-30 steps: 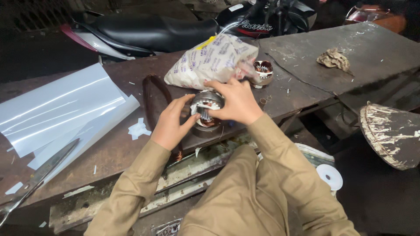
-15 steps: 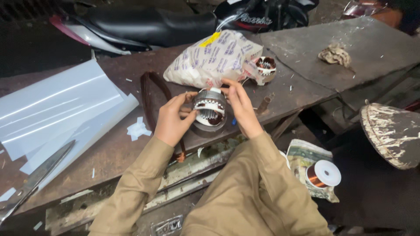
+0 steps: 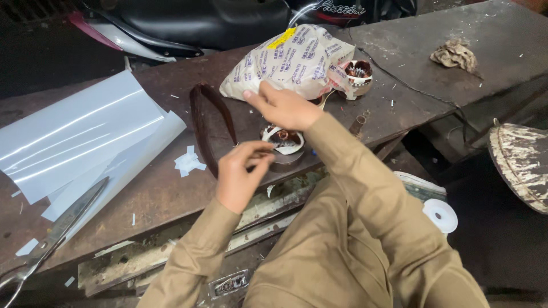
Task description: The person winds copper wire around a cylindrical motor stator, using a blue-handled screwdriver to tuck and arrange the wire into slots. They repeatedly adjust the wire bundle and rotate the stator to continue winding.
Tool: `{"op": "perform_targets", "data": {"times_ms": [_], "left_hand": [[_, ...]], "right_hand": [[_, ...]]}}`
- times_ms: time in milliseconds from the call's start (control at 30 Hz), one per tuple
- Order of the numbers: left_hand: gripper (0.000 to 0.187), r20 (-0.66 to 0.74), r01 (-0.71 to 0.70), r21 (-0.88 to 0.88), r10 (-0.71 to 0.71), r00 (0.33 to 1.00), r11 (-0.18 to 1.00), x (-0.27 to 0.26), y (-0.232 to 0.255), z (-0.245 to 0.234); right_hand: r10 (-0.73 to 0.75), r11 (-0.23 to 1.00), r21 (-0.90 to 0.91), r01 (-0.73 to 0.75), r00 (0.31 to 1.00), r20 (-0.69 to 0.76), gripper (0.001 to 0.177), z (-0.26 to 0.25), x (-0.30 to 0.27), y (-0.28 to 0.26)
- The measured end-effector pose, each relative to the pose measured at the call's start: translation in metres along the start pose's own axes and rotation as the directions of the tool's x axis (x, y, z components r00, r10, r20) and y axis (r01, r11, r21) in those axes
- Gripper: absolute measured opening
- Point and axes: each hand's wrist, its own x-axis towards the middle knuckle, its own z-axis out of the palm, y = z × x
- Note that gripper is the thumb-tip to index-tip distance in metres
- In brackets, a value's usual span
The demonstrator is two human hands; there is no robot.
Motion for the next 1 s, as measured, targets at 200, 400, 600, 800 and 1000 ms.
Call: {"op": "perform_targets", "data": {"times_ms": [200,400,600,800,1000], "left_hand": [[0.026,0.093,-0.213,0.191,0.198,0.976,0.958,-0.002,0.004,0.023],[0.050,0.244,-0.335,0.328,0.263,0.933,0.883,-0.007,0.007,0.031],[0.051,0.304,-0.330,0.228,0.255,0.918,0.916,-0.011,0.020,0.010],[0.023,0.112,-0.211,0.272,0.186,0.976,0.939,-0.004,0.027,-0.032],[0.054,0.382,0.305,-0.025,-0.273,0.883,0.952,-0.003,0.025,-0.029]], "right_hand": [[-0.060,0.986,-0.134,0.097,0.963,0.261,0.063,-0.004,0.022,-0.008],[-0.043,0.910,-0.379,0.167,0.948,0.316,0.057,0.000,0.018,-0.026],[-0.369,0.899,-0.203,0.387,0.922,0.122,0.052,-0.017,-0.009,-0.034],[-0.067,0.906,0.263,0.330,0.727,-0.684,0.012,-0.001,-0.111,-0.015],[0.215,0.919,0.395,0.006,0.831,-0.513,0.024,0.071,-0.167,-0.021]]}}
